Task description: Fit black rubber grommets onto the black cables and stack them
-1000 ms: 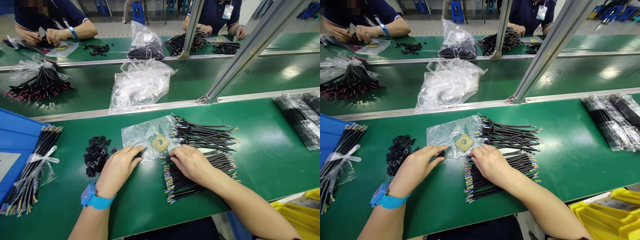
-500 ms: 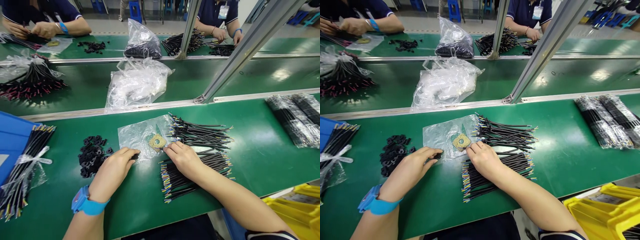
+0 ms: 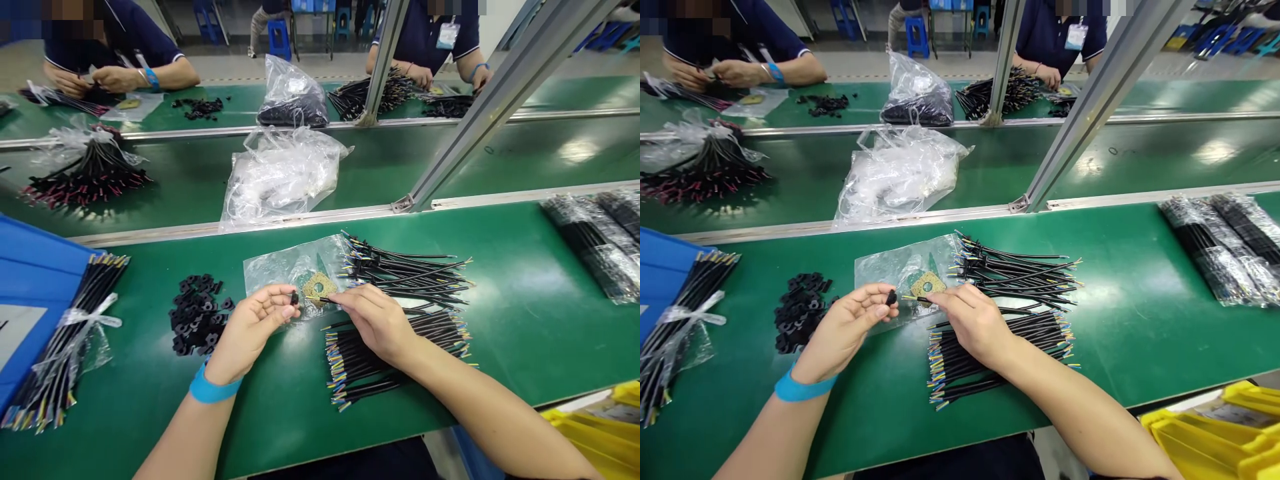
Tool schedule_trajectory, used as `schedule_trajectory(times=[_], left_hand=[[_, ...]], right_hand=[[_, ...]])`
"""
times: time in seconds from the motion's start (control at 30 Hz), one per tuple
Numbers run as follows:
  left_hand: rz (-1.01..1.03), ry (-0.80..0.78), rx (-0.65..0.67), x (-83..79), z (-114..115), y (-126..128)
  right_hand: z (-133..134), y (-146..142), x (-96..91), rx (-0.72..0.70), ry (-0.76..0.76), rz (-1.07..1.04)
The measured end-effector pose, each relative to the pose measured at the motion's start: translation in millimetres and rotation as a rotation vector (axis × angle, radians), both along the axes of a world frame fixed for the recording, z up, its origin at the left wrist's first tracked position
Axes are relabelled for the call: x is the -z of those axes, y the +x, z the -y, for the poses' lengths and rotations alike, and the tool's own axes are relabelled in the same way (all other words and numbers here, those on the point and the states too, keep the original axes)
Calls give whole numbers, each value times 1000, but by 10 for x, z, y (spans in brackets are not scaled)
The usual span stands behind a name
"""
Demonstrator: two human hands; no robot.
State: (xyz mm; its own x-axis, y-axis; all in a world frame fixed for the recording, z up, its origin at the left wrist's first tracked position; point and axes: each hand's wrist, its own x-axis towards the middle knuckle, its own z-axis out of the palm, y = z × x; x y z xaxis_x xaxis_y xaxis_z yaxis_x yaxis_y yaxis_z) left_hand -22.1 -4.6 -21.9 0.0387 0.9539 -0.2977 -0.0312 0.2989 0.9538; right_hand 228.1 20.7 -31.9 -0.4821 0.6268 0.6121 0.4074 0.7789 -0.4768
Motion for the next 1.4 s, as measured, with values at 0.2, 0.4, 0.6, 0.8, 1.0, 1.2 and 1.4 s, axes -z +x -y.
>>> schedule_trajectory(times=[0.2,0.4,0.6,0.8,1.0,1.2,1.4], left_hand=[[233,-121,-44,-54,8,131],[280,-160,-64,-90,29,152],[87,-54,-12,-56,61,190],[-44,78,27,-43,134,282],[-203,274,18,-30,187,252],[-258,470,130,-60,185,234],[-279,554,168,-56,171,286]], right_hand=[[61,-20,-68,-24,6,-66],[85,-16,-51,-24,76,-28],[146,-11,-109,-37,170,39],[202,-1,-120,-34,142,17],[216,-26,-199,15,115,-21],[218,-17,-286,-97,-291,-88],[236,-6,-339,-150,-610,-140]])
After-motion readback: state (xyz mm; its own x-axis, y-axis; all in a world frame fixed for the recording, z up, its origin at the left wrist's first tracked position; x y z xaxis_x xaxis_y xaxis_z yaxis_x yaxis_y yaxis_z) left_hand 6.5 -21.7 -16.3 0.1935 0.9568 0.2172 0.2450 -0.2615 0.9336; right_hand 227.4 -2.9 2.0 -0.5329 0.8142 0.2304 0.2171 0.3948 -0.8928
